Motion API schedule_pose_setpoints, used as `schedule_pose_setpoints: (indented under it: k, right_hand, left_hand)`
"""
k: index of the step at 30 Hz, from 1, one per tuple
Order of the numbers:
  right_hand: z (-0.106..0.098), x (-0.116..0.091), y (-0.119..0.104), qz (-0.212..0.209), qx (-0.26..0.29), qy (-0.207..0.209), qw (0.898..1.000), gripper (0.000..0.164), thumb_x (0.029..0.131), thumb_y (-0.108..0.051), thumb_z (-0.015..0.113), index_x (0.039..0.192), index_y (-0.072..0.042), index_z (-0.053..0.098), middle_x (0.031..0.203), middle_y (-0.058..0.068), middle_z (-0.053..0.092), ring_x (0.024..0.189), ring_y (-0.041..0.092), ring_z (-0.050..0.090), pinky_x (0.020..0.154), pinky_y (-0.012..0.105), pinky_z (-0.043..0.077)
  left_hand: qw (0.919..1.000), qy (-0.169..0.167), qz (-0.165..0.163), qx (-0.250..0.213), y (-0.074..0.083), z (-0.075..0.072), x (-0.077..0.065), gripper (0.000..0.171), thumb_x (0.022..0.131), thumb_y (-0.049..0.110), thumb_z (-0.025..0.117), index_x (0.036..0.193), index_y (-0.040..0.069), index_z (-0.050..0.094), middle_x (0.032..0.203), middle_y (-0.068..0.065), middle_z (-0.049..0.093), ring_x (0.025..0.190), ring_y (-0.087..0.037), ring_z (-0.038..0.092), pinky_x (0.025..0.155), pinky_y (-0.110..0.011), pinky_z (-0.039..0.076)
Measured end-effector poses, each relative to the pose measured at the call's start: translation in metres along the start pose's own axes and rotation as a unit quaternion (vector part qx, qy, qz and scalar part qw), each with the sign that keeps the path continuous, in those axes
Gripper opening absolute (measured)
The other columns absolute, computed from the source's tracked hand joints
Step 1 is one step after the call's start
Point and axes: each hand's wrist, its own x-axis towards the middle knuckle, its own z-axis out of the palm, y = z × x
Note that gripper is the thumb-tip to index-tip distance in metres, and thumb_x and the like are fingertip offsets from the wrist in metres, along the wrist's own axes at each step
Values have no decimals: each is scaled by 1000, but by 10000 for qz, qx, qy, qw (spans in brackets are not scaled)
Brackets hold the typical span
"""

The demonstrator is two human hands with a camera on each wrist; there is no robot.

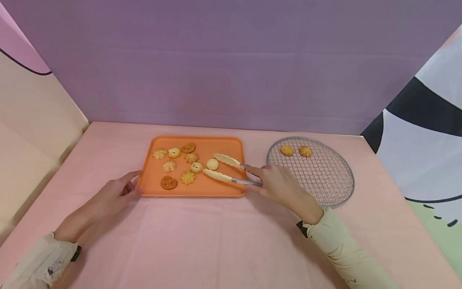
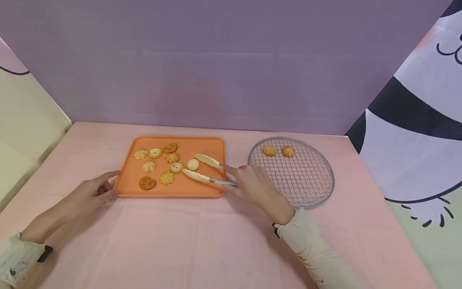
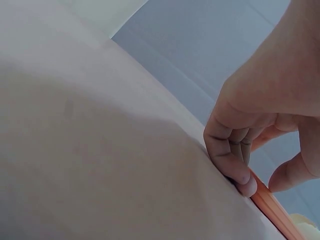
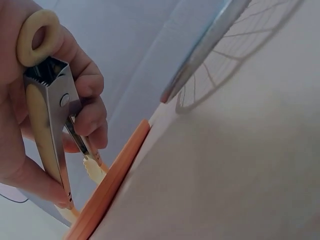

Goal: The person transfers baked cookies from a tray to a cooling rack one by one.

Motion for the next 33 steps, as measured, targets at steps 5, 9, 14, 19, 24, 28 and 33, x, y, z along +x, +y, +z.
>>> schedule_pose_setpoints:
  k: [5, 9, 14, 19, 24, 28, 33]
  right_hand:
    - [0, 0, 1, 68, 356, -106, 9993, 58, 83, -46, 79, 131, -15, 67, 56, -8, 40, 52, 12, 42, 42, 27, 36]
    - [0, -1, 1, 92, 392, -156, 9991, 55, 84, -43, 79, 131, -15, 68, 56, -8, 41, 52, 11, 41, 42, 26, 35]
    - [0, -1, 0, 150, 359, -169, 9991, 52, 85, -40, 79, 130, -15, 68, 56, -8, 42, 52, 11, 39, 42, 26, 33]
    - [-1, 0, -1, 93, 339, -139, 9993, 49, 86, -37, 78, 129, -15, 69, 58, -8, 45, 53, 12, 40, 43, 27, 33]
    - [-1, 1, -1, 106, 308, -205, 9993, 48, 87, -36, 78, 129, -15, 69, 57, -8, 41, 52, 11, 37, 42, 26, 32]
    - [-1, 1, -1, 91, 312, -230, 9992, 48, 87, -36, 77, 130, -15, 68, 56, -8, 38, 51, 10, 36, 42, 26, 30]
    - [-1, 1, -1, 42, 279, -155, 9995, 50, 87, -38, 78, 129, -14, 69, 55, -8, 40, 50, 11, 36, 42, 26, 31]
  left_hand:
    - [10000, -43, 2, -38, 0, 0, 0, 57, 97, 14, 64, 146, -6, 40, 84, -1, 60, 70, -11, 51, 61, -23, 43]
    - [9999, -91, 3, -47, -1, 0, 1, 57, 97, 13, 64, 145, -6, 40, 84, -1, 60, 70, -11, 52, 61, -23, 44]
    - [9999, -96, 30, -41, -2, 0, 2, 57, 98, 14, 64, 146, -5, 40, 84, -1, 60, 70, -11, 52, 62, -23, 44]
    - [9999, -37, 131, -12, -3, 0, 0, 56, 97, 14, 65, 144, -6, 42, 83, 0, 61, 70, -9, 52, 63, -23, 44]
    - [9999, -101, 28, -27, -3, 0, 0, 58, 97, 14, 65, 146, -6, 40, 84, -1, 60, 70, -10, 53, 63, -23, 44]
    - [9999, -132, -44, -19, -1, -1, -1, 58, 97, 13, 65, 146, -5, 39, 85, -2, 60, 72, -11, 54, 64, -23, 45]
    - [9999, -121, -20, -15, 0, -1, -1, 58, 97, 13, 64, 145, -6, 40, 85, -2, 61, 71, -11, 53, 64, -23, 44]
